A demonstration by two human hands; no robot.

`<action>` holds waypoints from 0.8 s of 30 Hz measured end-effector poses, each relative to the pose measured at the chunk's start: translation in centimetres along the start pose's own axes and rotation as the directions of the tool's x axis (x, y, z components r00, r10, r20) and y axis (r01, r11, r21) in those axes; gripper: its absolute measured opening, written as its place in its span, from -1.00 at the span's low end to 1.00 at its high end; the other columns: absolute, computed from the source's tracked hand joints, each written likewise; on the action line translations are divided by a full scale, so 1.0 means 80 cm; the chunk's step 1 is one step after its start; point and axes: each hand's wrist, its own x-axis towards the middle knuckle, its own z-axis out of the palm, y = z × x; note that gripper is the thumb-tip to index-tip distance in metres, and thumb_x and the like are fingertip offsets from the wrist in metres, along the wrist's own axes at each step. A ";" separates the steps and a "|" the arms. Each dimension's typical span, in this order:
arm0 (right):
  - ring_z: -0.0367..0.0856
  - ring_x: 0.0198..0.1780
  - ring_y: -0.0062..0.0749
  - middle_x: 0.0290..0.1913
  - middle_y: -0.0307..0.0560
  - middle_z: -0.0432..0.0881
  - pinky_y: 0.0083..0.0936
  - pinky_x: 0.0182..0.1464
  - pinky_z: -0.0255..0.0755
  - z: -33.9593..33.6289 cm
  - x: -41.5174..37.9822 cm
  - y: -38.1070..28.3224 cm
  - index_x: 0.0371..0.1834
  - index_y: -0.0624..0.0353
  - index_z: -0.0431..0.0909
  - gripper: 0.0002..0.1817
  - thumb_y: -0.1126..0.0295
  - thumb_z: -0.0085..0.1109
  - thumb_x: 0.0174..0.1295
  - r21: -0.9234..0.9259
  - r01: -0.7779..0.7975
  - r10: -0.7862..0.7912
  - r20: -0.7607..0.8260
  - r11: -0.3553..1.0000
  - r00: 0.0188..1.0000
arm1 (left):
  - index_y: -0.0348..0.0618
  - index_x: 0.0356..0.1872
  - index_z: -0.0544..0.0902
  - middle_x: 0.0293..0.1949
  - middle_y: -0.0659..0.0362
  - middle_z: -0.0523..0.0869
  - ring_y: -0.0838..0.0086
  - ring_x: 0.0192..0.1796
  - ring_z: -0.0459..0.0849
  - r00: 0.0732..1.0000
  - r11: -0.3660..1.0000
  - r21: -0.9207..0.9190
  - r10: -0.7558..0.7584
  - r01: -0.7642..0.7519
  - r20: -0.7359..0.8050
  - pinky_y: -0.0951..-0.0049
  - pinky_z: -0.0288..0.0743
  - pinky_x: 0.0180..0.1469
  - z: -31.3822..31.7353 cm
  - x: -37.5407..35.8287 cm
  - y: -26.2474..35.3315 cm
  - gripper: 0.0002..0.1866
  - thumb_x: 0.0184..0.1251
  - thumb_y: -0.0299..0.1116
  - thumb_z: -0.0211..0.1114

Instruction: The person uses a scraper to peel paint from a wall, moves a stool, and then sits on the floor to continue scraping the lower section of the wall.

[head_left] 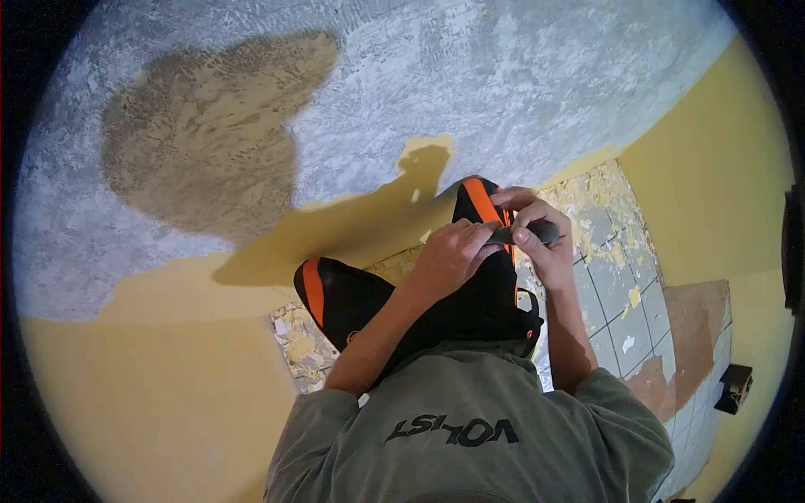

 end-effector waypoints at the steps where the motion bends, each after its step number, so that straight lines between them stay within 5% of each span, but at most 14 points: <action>1: 0.56 -0.30 -0.28 -0.42 0.08 0.59 -0.46 -0.19 0.40 0.006 0.005 0.010 -0.45 0.24 0.43 -0.84 0.41 0.19 0.14 0.001 0.004 -0.004 0.013 1.000 1.000 | -0.23 -0.22 0.53 -0.45 0.07 0.58 0.20 -0.40 0.56 0.997 0.997 -0.055 -0.052 0.048 -0.057 0.25 0.42 -0.38 0.002 0.001 0.003 -0.74 0.13 -0.30 0.28; 3: 0.52 -0.40 -0.28 -0.54 0.03 0.52 -0.44 -0.29 0.39 0.016 0.016 0.034 -0.50 0.24 0.37 -0.78 0.37 0.11 0.21 0.578 -0.235 0.206 0.117 0.781 0.972 | -0.24 -0.26 0.53 -0.46 0.05 0.57 0.17 -0.39 0.55 0.985 0.990 -0.108 -0.108 0.093 -0.138 0.23 0.42 -0.37 0.005 0.000 0.003 -0.76 0.13 -0.31 0.27; 7: 0.30 -0.63 -0.48 -0.69 -0.16 0.32 -0.50 -0.49 0.25 0.032 0.038 0.051 -0.57 0.24 0.32 -0.75 0.42 0.03 0.25 0.710 -0.294 0.228 0.190 0.640 0.955 | -0.23 -0.28 0.52 -0.39 -0.03 0.59 0.07 -0.31 0.56 0.947 0.942 -0.124 -0.318 0.311 -0.038 0.23 0.44 -0.28 -0.003 -0.008 -0.015 -0.79 0.15 -0.33 0.26; 12: 0.14 -0.74 -0.58 -0.75 -0.23 0.25 -0.56 -0.66 0.08 0.037 0.030 0.058 -0.69 0.16 0.26 -0.67 0.45 0.00 0.25 0.633 -0.342 0.393 0.065 0.695 0.917 | -0.21 -0.25 0.53 -0.32 -0.05 0.60 0.07 -0.22 0.58 0.946 0.941 -0.108 -0.324 0.320 -0.025 0.23 0.44 -0.19 0.007 -0.018 -0.024 -0.74 0.14 -0.25 0.27; 14: 0.14 -0.74 -0.59 -0.76 -0.23 0.24 -0.56 -0.66 0.07 0.034 0.020 0.061 -0.70 0.16 0.25 -0.66 0.45 0.01 0.25 0.642 -0.366 0.440 0.049 0.674 0.897 | -0.18 -0.20 0.55 -0.29 -0.03 0.61 0.10 -0.20 0.58 0.904 0.901 -0.127 -0.393 0.415 0.170 0.21 0.42 -0.14 0.006 -0.019 -0.021 -0.69 0.16 -0.17 0.25; 17: 0.13 -0.76 -0.60 -0.78 -0.25 0.21 -0.57 -0.67 0.04 0.025 0.006 0.066 -0.71 0.13 0.20 -0.64 0.43 0.03 0.25 0.630 -0.396 0.500 0.014 0.668 0.866 | -0.18 -0.17 0.55 -0.28 -0.01 0.61 0.13 -0.19 0.58 0.880 0.883 -0.153 -0.397 0.444 0.261 0.22 0.42 -0.13 0.008 -0.021 -0.018 -0.66 0.19 -0.12 0.22; 20: 0.11 -0.77 -0.60 -0.79 -0.26 0.18 -0.58 -0.67 0.02 0.016 0.004 0.065 -0.71 0.10 0.17 -0.63 0.43 0.03 0.24 0.603 -0.409 0.522 -0.015 0.685 0.853 | -0.21 -0.22 0.56 -0.36 0.01 0.62 0.15 -0.29 0.60 0.931 0.899 -0.243 -0.343 0.363 0.123 0.27 0.44 -0.23 0.011 -0.023 -0.013 -0.70 0.18 -0.19 0.23; 24: 0.10 -0.77 -0.61 -0.79 -0.26 0.17 -0.58 -0.68 0.01 0.012 0.003 0.059 -0.71 0.11 0.17 -0.64 0.44 0.02 0.23 0.610 -0.383 0.515 -0.049 0.694 0.856 | -0.21 -0.16 0.55 -0.34 0.02 0.63 0.17 -0.25 0.61 0.914 0.869 -0.287 -0.365 0.403 0.176 0.28 0.45 -0.18 0.011 -0.028 -0.015 -0.69 0.20 -0.19 0.21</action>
